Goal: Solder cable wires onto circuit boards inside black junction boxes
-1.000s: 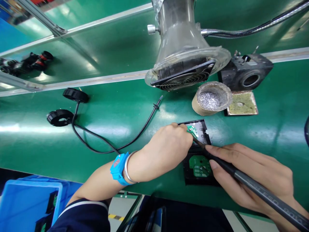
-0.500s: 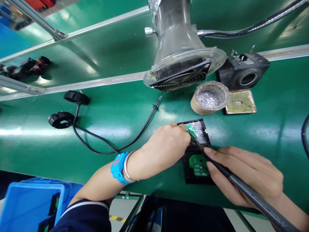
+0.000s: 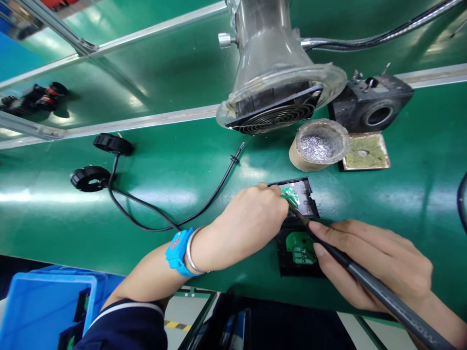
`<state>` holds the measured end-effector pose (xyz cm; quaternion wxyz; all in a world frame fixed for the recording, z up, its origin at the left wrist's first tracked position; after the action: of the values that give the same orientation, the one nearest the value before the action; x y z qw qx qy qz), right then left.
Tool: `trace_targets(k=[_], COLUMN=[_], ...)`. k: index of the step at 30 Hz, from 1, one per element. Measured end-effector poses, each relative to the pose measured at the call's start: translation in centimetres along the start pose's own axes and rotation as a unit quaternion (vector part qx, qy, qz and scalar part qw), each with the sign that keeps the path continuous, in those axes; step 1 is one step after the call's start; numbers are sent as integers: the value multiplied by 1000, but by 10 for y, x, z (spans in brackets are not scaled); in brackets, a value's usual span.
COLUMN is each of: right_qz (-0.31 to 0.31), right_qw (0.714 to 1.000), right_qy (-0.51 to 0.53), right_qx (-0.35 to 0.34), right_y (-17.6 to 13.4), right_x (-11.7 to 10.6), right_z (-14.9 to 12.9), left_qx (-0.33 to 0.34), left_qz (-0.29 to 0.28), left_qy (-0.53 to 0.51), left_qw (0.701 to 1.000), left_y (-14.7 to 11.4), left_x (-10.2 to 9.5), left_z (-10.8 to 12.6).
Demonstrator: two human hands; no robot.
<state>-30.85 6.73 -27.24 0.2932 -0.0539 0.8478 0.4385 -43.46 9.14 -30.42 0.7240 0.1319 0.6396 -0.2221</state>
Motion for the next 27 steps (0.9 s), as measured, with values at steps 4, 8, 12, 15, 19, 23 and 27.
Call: trace_targets(k=[4,8,12,15,19,23,27], right_qz=[-3,-4,-75,-22,26,-41,-40], right_qw=[1000,998,995,992,998,998,999], right_qy=[6,1,-22,-44,-47,7,-14], right_qx=[3,59,67,112,19,-36,-13], right_y=[-1,-12,-23,-17,-5,-5,-9], right_x=[-1,-17,-25,-29,-15,13,20], right_z=[-2,11,21,25,12,13,20], left_qx=[1,4,5,3,12,21,21], left_qz=[7,8,2,4,18,47,89], left_qy=[4,-3,-8,1,10,28,31], left_qw=[1000,1000,1000,1000,1000,998,995], left_y=[0,0,-1,-1,-1,-3,-7], left_x=[0,0,0,-1,-2,-3,-7], left_z=[0,-1,-1,0,0,0,1])
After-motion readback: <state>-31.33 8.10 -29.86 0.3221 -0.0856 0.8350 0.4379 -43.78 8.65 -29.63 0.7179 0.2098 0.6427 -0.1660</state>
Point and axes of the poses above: each hand's wrist, its own y-axis towards the middle knuckle, its own x-axis out of the palm, z = x × y, the point moved 7 cm from there along y, towards the middle knuckle, and after that the axes turned 14 degrees about z, right-handed, at the moved point
